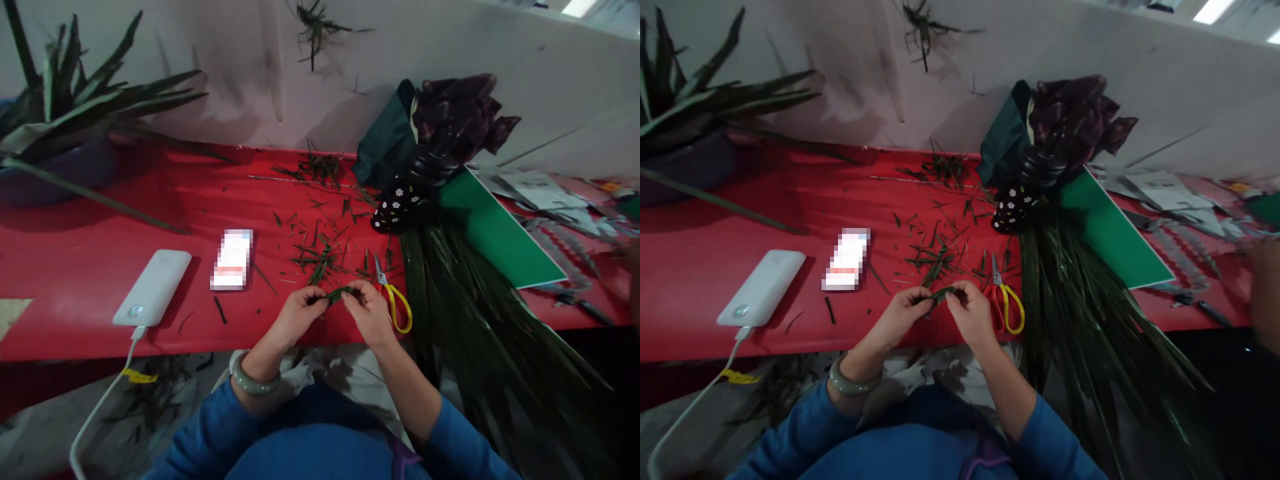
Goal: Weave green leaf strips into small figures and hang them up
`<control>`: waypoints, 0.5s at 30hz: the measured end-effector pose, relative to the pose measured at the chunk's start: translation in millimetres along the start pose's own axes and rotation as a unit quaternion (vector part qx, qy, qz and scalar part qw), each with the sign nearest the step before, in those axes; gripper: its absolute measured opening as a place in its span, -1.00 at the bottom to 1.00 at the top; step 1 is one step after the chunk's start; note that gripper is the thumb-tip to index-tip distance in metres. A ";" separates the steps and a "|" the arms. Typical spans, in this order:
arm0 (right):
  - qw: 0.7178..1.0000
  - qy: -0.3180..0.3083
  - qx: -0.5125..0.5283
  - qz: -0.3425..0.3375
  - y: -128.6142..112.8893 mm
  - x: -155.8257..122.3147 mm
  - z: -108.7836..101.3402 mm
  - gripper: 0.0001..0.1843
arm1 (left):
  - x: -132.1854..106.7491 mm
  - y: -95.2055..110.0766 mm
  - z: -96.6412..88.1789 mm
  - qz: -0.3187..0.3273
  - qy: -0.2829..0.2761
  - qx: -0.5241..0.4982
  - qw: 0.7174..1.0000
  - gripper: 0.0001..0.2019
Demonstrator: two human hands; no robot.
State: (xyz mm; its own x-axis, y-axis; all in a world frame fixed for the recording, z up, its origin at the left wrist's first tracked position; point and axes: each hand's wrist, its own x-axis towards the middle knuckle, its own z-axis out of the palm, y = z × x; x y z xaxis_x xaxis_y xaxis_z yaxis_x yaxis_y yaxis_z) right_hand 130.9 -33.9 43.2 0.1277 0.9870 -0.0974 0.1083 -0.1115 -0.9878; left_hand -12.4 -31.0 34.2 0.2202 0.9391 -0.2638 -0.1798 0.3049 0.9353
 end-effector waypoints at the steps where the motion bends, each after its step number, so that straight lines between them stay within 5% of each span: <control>1: 0.999 0.009 0.041 0.020 -0.8 0.2 -1.7 -0.84 | 0.6 1.6 -1.9 0.005 0.006 -0.021 1.000 -0.90; 7: 0.949 0.090 0.292 0.082 -0.5 -7.4 5.0 -0.78 | 4.8 1.7 17.4 0.018 0.003 -0.208 0.978 -0.74; 11: 0.963 0.047 0.253 0.079 13.6 -16.8 17.8 -0.83 | 5.2 -9.1 31.3 0.045 0.048 -0.136 0.989 -0.84; 15: 0.979 0.005 0.183 0.086 25.0 -22.9 18.4 -0.87 | 6.0 -11.2 25.4 0.052 0.077 -0.091 0.991 -0.81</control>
State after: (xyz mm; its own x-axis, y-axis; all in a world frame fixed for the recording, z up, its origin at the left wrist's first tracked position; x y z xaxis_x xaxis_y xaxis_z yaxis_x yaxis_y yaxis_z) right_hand 112.6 -57.1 18.5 0.1222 0.9561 -0.2665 -0.2753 -0.2253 -0.9346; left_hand 15.3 -32.8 28.2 0.0439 0.9759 -0.2136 -0.3672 0.2145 0.9050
